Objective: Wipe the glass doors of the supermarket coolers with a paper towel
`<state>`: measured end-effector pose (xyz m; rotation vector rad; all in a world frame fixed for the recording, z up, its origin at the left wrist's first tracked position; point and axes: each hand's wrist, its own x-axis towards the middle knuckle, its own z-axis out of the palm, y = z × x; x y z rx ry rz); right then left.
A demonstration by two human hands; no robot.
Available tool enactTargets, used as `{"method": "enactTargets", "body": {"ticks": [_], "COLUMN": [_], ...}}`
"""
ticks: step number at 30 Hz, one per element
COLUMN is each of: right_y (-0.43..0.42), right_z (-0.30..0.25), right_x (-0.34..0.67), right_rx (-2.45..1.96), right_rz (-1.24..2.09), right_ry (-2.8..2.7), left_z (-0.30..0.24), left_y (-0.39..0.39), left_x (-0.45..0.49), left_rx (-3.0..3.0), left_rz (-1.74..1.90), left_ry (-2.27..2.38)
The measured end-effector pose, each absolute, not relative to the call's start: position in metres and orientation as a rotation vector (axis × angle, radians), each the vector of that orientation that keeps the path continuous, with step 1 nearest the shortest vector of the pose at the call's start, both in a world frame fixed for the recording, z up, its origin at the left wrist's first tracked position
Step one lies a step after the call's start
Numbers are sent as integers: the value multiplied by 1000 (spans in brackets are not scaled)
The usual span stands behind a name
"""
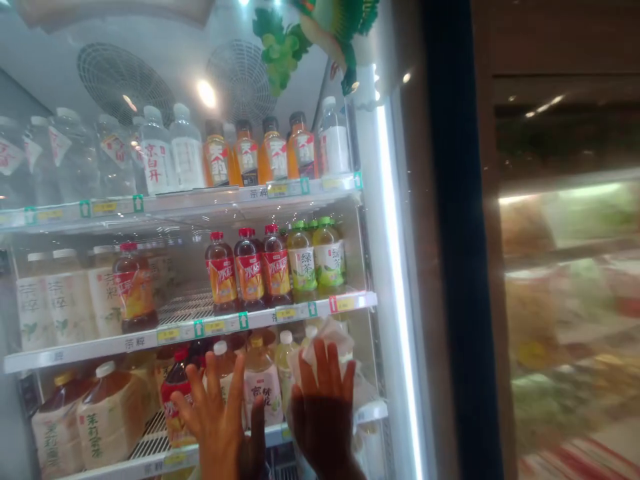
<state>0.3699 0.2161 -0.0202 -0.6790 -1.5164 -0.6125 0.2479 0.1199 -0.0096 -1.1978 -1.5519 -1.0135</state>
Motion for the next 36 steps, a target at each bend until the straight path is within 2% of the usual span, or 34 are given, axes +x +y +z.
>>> {"method": "enactTargets", "body": {"ticks": [3,8,12,15,20,26,32,36], "right_y": [226,250,236,222,206,159,130,100], "right_z": [-28,23,-11,-25,9,-23,22,-5], "right_x": [389,418,408,390,351,285,215,174], "right_rx": [-704,-719,-719,-703,-662,-628,-651,-645], "right_rz": [-639,-594,-556,-544,-569,-582,-576,-554], "right_ry": [-1530,-1406,-1465,-1481,-1431,-1586,-1475,-1568], "left_z": [-19,-20,-22,-23,-19,-16,-7,-3], "left_y": [127,122,116,109,89,57,27,4], "left_x": [259,269,267,257,223,165,112,70], "left_rx": [-1164,-1189,-1205,-1178,-1120,-1123,-1177,-1195], "left_rz": [-1026,-1053,-1014,-1015,-1027,-1009,-1027,-991], "left_ry": [-1570,-1621,-1640,-1653,-1668,-1706,-1675,-1647]}}
